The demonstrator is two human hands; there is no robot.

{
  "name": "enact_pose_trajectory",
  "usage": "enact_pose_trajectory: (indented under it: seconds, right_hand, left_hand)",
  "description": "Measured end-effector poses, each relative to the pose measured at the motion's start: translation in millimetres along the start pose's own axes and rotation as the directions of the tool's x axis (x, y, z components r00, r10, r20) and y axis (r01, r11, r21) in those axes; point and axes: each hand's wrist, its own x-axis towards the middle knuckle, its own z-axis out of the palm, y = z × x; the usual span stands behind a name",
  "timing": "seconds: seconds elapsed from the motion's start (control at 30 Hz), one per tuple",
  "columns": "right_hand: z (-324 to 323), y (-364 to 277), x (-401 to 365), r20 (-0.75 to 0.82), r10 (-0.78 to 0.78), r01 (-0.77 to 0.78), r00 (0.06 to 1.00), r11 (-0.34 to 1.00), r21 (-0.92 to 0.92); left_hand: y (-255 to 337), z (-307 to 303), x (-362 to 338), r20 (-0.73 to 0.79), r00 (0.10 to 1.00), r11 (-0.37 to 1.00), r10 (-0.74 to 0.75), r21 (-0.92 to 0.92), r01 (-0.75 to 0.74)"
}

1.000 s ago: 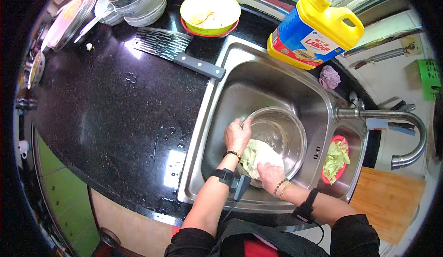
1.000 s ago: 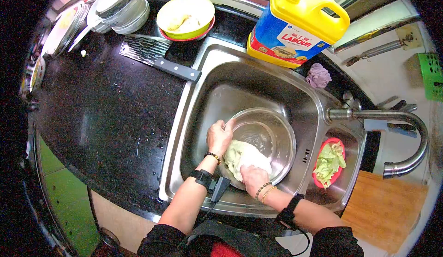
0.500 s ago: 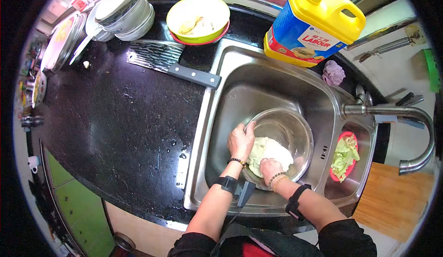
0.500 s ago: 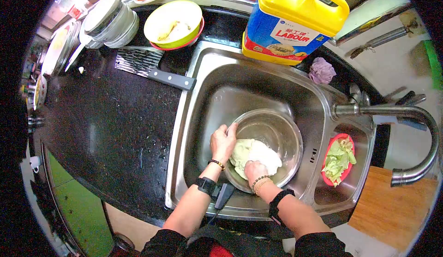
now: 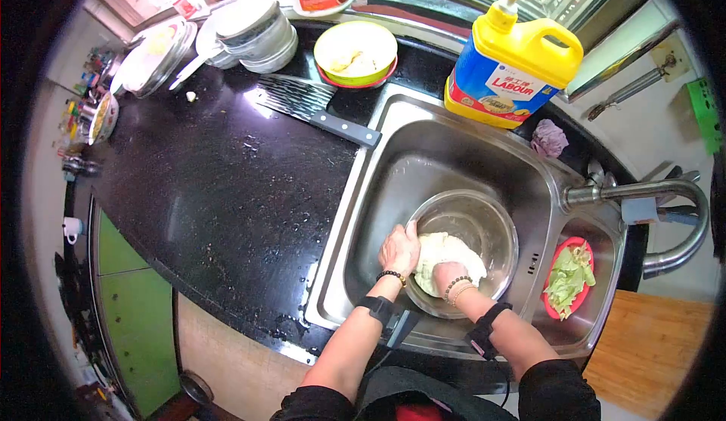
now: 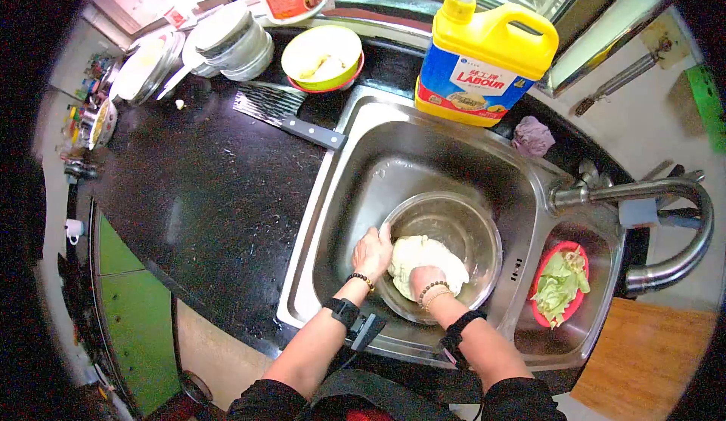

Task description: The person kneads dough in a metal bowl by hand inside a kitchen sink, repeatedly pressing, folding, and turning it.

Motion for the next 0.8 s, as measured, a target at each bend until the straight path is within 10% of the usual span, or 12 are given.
enact_pose_trajectory:
  seconds: [0.13,0.33,0.47,0.8]
  right_hand:
    - [-37.7,10.7,-25.0,0.111,-0.315,0.324,0.943,0.942,-0.081]
    - [-88.2,24.3,9.1,-0.167,-0.373,0.381,0.913,0.924,0.018]
    - [-41.4,2.7,97.4,0.201,-0.232,0.242,0.952,0.97,-0.026]
    - [-81.3,8.8,31.5,0.047,-0.398,0.4,0.916,0.91,-0.108]
  left_hand:
    - [-4.1,-5.5,2.6,0.085,0.996,0.999,0.004,0.052,-0.009]
    - [-9.4,-4.7,9.6,0.111,0.993,0.999,0.029,0.036,-0.033]
    - [-5.4,-8.2,8.2,0.165,0.986,0.999,-0.016,0.049,0.008]
    - [-6.0,-5.8,6.4,0.134,0.991,1.0,0.015,0.017,-0.018]
